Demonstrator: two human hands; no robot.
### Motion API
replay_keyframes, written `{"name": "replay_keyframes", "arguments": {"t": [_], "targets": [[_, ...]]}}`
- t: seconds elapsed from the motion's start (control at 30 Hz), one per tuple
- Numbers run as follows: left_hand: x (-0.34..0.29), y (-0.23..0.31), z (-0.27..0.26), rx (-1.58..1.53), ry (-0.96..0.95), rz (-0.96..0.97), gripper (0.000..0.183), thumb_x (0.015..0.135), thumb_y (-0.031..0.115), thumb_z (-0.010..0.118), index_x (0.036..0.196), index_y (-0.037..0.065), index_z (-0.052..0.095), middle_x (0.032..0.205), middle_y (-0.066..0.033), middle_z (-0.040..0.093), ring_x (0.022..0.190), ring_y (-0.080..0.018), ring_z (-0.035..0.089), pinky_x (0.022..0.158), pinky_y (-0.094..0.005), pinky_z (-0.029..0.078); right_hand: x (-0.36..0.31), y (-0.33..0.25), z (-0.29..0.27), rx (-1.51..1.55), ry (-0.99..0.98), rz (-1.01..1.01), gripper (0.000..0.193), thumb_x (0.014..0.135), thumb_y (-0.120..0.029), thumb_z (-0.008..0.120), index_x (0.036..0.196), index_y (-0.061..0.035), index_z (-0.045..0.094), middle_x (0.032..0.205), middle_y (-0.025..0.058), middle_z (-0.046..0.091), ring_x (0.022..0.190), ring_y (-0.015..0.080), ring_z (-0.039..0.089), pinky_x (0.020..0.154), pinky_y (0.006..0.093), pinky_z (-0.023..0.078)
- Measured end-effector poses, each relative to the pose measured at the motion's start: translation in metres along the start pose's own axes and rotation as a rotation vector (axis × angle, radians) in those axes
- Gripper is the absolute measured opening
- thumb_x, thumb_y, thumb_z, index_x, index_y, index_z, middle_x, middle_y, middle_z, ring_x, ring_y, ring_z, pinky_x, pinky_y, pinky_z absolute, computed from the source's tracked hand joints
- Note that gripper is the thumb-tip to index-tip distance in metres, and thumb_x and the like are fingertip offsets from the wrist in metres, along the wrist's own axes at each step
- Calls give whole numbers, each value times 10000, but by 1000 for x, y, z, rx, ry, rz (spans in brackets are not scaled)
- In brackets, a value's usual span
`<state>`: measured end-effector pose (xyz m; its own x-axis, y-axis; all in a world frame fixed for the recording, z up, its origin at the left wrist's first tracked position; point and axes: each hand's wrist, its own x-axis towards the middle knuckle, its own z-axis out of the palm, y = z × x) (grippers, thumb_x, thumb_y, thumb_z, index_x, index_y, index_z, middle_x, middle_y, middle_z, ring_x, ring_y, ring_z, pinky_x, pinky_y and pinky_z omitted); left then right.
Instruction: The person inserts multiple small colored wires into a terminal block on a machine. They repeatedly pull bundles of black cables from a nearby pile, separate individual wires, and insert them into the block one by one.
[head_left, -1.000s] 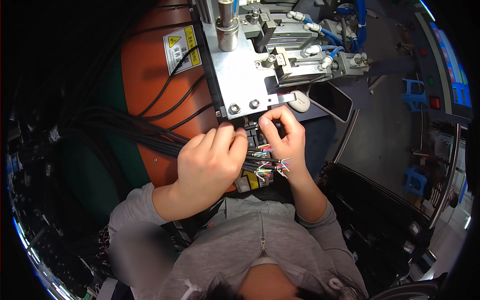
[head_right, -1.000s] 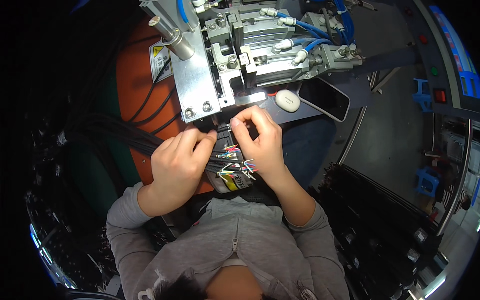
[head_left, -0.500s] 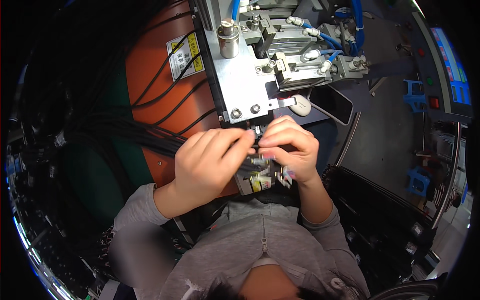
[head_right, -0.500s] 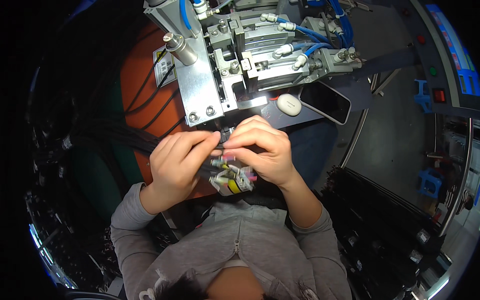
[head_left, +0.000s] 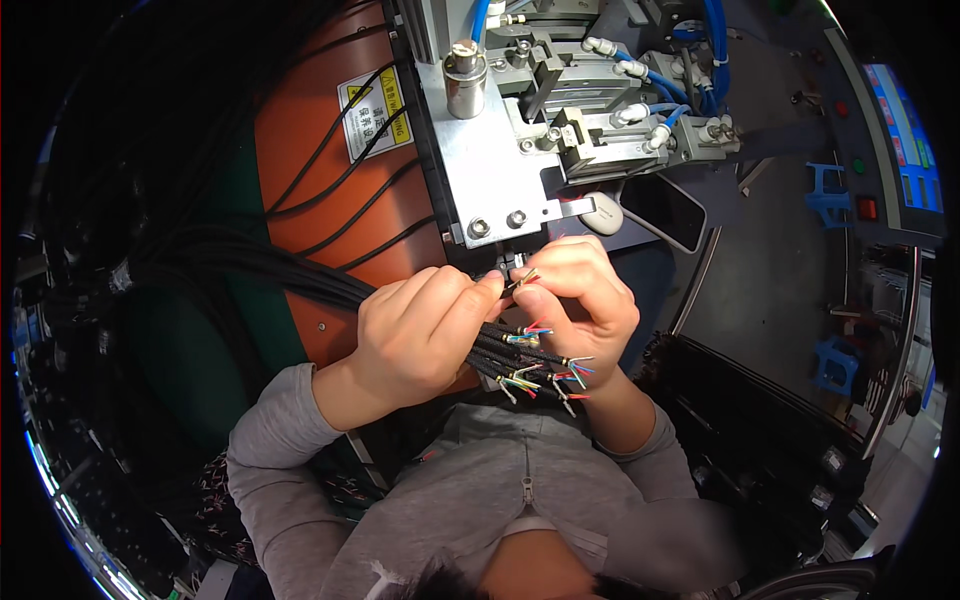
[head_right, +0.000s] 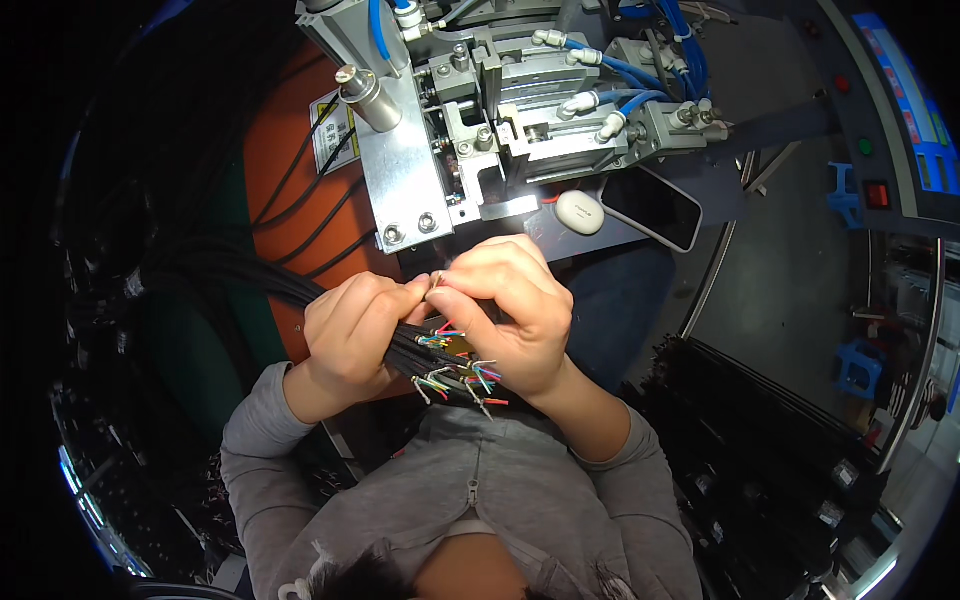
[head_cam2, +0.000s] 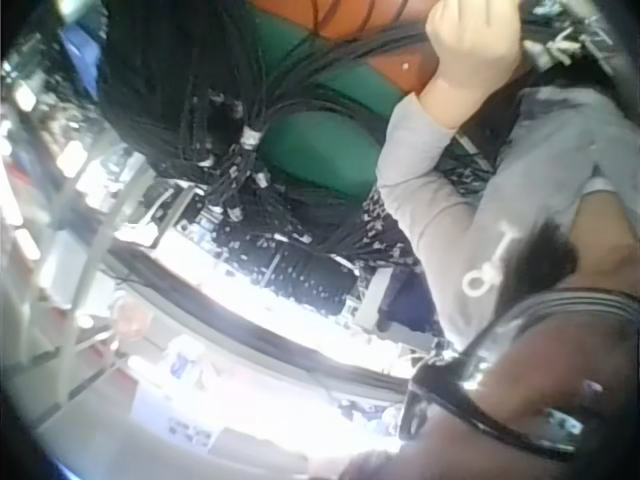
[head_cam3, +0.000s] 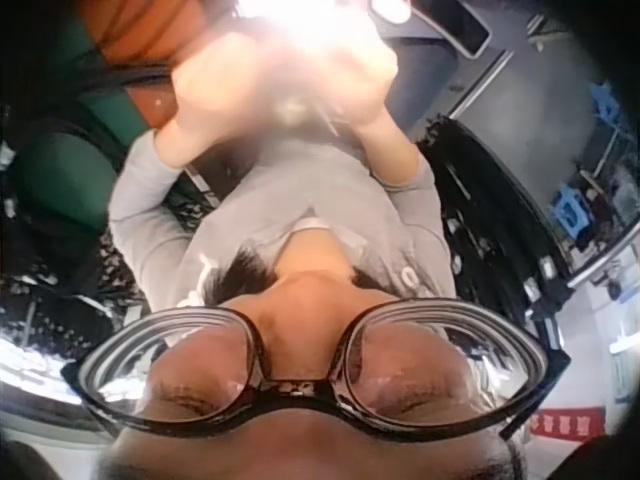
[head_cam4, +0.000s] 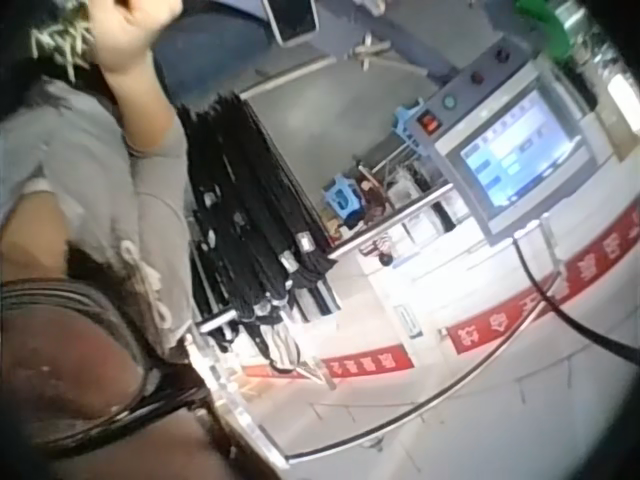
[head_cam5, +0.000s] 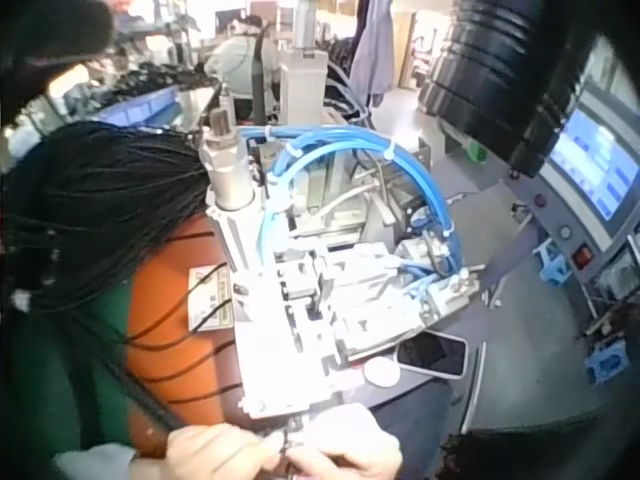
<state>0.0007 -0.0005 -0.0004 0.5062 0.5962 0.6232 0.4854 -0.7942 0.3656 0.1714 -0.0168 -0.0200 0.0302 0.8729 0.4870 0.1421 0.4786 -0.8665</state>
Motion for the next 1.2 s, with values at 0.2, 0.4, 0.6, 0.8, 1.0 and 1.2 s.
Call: {"name": "replay_keyframes", "arguments": {"t": [0.2, 0.4, 0.6, 0.8, 1.0, 1.2], "targets": [[-1, 2, 3, 71, -53, -1, 125, 730, 63, 670, 838, 12, 632, 639, -20, 423, 513, -127, 459, 403, -268, 325, 0, -6, -4, 95, 44, 216, 114, 710, 31, 753, 802, 12, 689, 806, 94, 678, 751, 181, 622, 696, 293, 478], [2, 7, 2, 174, -95, 6, 101, 727, 54, 666, 817, 32, 626, 650, -9, 428, 539, -116, 466, 413, -256, 319, 3, -9, -4, -384, 14, -96, 169, 668, 24, 753, 766, -29, 626, 739, 78, 606, 698, 237, 564, 663, 316, 454], [1, 4, 4, 161, -135, 4, 154, 711, 61, 671, 862, 44, 653, 692, -7, 485, 570, -116, 495, 427, -251, 346, 4, -7, -26, -74, -220, 319, 138, 760, -50, 713, 775, -11, 581, 762, 73, 596, 706, 193, 549, 669, 295, 430], [-3, 8, 1, 178, -142, 58, 263, 702, 67, 663, 962, 40, 688, 711, -8, 526, 584, -114, 514, 440, -238, 382, -6, 6, -30, 40, -134, 424, 80, 779, -29, 698, 824, 17, 649, 802, 91, 647, 779, 172, 607, 718, 278, 467], [-2, 13, 6, 272, -291, 22, 302, 705, 114, 614, 987, 22, 669, 720, 4, 473, 606, -103, 478, 444, -214, 379, -4, 15, -16, -434, -98, 98, 55, 752, -12, 681, 781, 3, 637, 736, 104, 623, 699, 242, 583, 636, 324, 460], [-5, 21, 10, 284, -319, -96, 344, 737, 23, 630, 1077, 54, 674, 704, -19, 395, 585, -112, 463, 444, -245, 372, -6, 13, -14, -451, -143, 147, 88, 730, -3, 656, 697, -21, 577, 671, 91, 555, 639, 248, 521, 579, 348, 423]]}}
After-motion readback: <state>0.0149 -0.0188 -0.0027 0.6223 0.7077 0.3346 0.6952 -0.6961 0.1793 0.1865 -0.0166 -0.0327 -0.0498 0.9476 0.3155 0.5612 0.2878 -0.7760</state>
